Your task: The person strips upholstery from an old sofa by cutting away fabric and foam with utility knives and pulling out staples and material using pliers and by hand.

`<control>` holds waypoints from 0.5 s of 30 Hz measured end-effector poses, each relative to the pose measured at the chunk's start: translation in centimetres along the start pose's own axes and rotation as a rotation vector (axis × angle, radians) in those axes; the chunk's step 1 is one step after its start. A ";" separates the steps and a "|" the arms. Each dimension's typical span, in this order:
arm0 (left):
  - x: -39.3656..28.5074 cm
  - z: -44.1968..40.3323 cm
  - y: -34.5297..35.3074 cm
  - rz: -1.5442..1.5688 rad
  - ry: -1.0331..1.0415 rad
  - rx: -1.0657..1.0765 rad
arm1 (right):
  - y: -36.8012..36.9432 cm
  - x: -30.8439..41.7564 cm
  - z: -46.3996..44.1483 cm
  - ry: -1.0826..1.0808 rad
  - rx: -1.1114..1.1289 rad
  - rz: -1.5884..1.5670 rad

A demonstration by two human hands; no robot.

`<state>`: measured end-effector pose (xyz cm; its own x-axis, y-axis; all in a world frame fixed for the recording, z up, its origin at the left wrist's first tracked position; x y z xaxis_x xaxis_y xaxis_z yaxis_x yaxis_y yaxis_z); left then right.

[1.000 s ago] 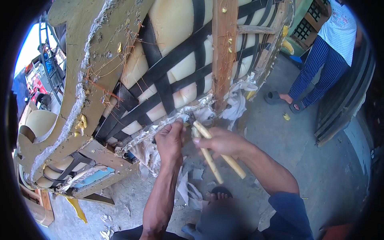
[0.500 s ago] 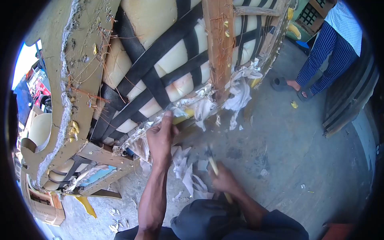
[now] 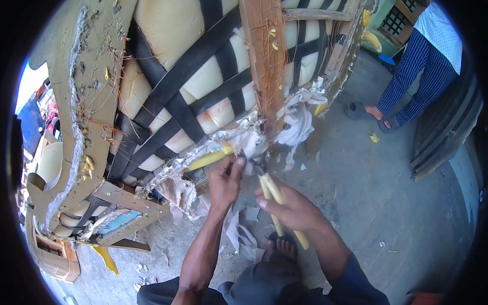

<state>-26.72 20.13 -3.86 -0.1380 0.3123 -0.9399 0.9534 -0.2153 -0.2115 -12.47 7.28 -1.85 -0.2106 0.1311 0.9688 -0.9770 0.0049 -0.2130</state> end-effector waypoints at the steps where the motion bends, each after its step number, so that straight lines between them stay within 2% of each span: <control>1: 0.7 0.6 -0.4 0.109 -0.059 0.005 | 0.7 0.6 -0.3 0.030 0.153 -0.146; 2: 0.2 1.2 -0.7 0.096 -0.058 0.021 | 1.4 1.4 -0.6 0.049 0.298 -0.292; 4: -3.8 2.6 -3.4 -0.050 0.234 -0.316 | 1.8 2.3 -2.2 0.076 0.333 -0.268; 5: -5.2 2.3 -3.8 -0.053 0.236 -0.312 | 2.2 2.3 -3.1 0.107 0.362 -0.330; 7: -9.1 1.9 -4.3 -0.604 0.542 -0.390 | 3.0 3.3 -4.0 0.157 0.350 -0.411; 8: -8.7 1.6 -4.7 -0.602 0.540 -0.397 | 3.2 3.8 -4.3 0.157 0.353 -0.404; 10: -7.7 0.5 -5.2 -0.597 0.535 -0.330 | 3.5 4.7 -4.9 0.185 0.348 -0.658; 11: -7.5 0.5 -5.5 -0.496 0.423 -0.285 | 3.3 4.7 -4.9 0.228 0.366 -0.682; 15: -7.2 0.1 -6.1 -0.452 0.516 -0.307 | 2.3 5.4 -4.7 0.240 0.371 -0.670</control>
<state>-31.57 19.12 4.19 -0.4624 0.7194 -0.5184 0.8762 0.2810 -0.3916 -15.73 12.70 2.30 0.3957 0.4273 0.8129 -0.8493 -0.1664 0.5009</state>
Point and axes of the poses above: each hand's wrist, its own z-axis away from the middle knuckle, its own y-axis out of the palm, x = y × z, the point moved 5 cm from there along -z, towards the middle knuckle, and after that the axes turned 1 degree about x, right-handed, at the moved point
